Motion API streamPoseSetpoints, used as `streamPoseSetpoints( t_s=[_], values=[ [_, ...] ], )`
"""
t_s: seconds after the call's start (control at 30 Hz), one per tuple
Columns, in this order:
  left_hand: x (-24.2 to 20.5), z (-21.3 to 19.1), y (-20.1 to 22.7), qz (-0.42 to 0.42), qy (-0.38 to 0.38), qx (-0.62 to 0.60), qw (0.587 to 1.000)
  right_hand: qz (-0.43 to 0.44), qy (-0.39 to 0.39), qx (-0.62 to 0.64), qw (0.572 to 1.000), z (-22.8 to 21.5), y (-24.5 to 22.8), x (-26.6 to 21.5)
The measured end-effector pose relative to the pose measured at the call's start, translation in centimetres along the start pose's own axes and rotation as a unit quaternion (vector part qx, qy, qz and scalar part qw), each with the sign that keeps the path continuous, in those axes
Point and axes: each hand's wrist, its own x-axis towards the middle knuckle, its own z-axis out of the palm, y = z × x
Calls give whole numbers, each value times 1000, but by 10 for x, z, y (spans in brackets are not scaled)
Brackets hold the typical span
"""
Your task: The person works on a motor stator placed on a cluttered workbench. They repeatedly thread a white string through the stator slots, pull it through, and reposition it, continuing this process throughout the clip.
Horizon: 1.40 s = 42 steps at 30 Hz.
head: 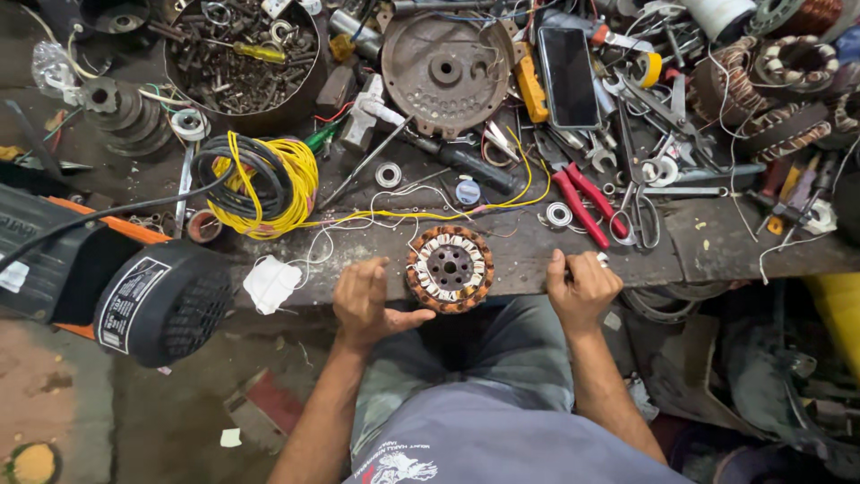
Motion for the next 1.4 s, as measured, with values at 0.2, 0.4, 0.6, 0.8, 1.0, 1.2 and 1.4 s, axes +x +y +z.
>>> streamPoseSetpoints(
  t_s=[0.2,0.4,0.6,0.8,1.0,1.2,1.4],
  values=[
    [1,0,4,9,1,7,1000,2,22,8,1000,-2,-2,0],
    [-2,0,4,7,-6,16,1000,-14,27,10,999,0,0,-1],
    [-5,7,-2,-11,-3,3,1000,-2,25,13,1000,5,3,0],
    [-10,7,-4,-5,-4,6,1000,-3,25,12,1000,6,4,-1],
    [-9,7,-5,7,-2,12,1000,-2,25,16,1000,4,2,0],
    [-10,-3,-8,45,-86,-43,994,-13,4,0,1000,-2,-4,2],
    [-8,3,-5,39,-37,-11,998,-13,-8,-4,1000,-3,-4,8]
  ],
)
